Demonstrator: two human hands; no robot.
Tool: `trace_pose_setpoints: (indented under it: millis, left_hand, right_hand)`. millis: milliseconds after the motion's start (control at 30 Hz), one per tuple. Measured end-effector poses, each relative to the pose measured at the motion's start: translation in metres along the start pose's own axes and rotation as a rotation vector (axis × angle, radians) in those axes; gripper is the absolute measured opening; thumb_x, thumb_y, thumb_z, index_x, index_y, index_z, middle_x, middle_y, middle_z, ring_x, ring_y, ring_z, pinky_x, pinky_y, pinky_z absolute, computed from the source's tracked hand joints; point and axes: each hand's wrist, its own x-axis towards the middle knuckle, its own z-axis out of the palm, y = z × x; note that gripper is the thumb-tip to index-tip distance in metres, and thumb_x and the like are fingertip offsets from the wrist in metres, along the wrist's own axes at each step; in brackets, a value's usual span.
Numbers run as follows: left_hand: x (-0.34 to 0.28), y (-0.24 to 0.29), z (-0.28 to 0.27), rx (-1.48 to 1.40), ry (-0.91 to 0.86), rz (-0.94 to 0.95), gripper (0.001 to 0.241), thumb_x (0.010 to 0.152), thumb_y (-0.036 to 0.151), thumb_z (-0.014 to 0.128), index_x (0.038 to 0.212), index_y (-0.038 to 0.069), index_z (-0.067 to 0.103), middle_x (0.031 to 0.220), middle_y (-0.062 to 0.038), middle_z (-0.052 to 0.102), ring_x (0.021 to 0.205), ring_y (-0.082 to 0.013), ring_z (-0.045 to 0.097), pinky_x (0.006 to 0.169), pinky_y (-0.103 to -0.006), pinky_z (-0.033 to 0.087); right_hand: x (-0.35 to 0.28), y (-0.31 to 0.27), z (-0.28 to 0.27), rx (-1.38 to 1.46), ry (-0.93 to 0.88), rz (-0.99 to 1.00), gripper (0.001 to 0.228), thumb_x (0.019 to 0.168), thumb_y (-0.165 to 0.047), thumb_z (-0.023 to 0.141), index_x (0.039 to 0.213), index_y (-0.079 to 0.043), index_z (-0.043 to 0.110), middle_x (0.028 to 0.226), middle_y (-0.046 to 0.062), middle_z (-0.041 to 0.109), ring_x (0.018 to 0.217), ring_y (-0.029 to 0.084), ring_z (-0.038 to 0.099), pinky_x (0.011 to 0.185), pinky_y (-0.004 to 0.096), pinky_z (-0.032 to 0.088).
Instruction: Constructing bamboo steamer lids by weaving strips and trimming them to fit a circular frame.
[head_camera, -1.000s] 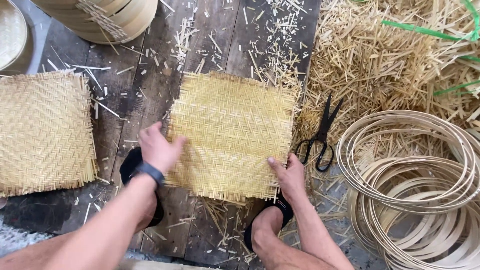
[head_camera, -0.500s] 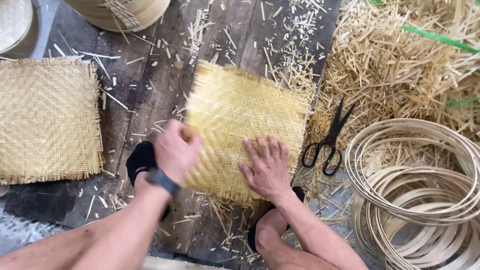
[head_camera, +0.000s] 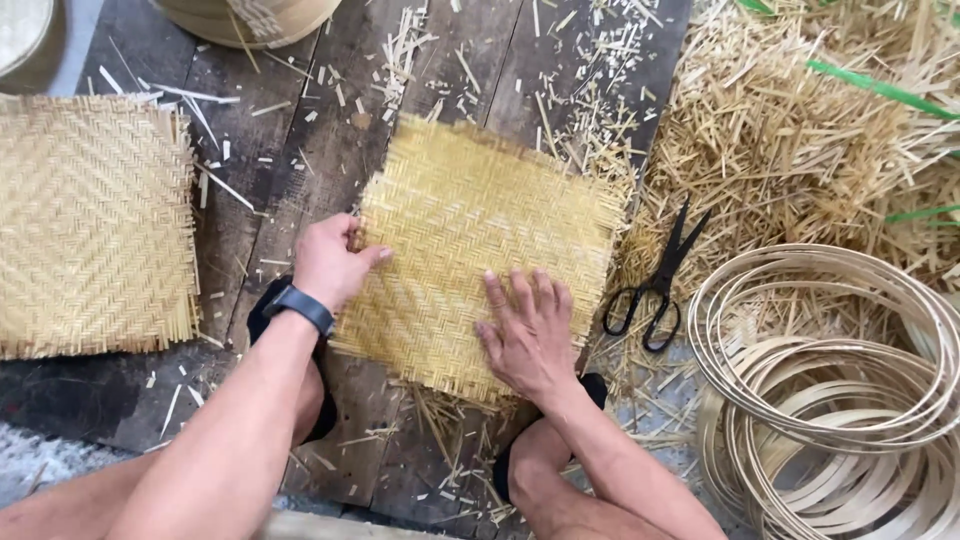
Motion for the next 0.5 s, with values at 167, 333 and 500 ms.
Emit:
trace_pose_setpoints:
  millis: [167,333,500]
  left_hand:
    - [0.031,-0.046,0.025,-0.292,-0.167,-0.086,0.036,0.071,0.013,0.091,0.102,0.002,0.077,0.090,-0.007,0.078,0.075,-0.0123,0.069,0.069,-0.0297,0.057]
    - [0.021,-0.034,0.014,-0.285,-0.134,-0.186,0.038,0.075,0.014,0.092,0.106,-0.001,0.076,0.089,-0.007,0.077,0.073,-0.0101,0.068,0.063,-0.0271,0.054]
    - [0.022,-0.025,0.009,-0.172,-0.156,-0.213,0.047,0.074,0.020,0.092,0.113,0.000,0.075,0.095,-0.012,0.078,0.079,-0.0155,0.070,0.071,-0.0314,0.056]
  right_hand:
    - [-0.014,0.021,-0.011,0.073,0.059,0.039,0.067,0.089,-0.043,0.068,0.147,-0.012,0.052,0.141,0.017,0.051,0.135,0.039,0.043,0.113,0.055,0.028]
    - [-0.076,0.130,-0.055,-0.027,0.020,0.578,0.049,0.096,-0.038,0.070,0.136,-0.012,0.062,0.130,0.014,0.061,0.126,0.029,0.053,0.111,0.050,0.039]
    - [-0.182,0.217,-0.083,-0.429,-0.566,0.693,0.036,0.091,-0.042,0.067,0.113,-0.014,0.073,0.119,0.010,0.067,0.116,0.026,0.059,0.104,0.050,0.044]
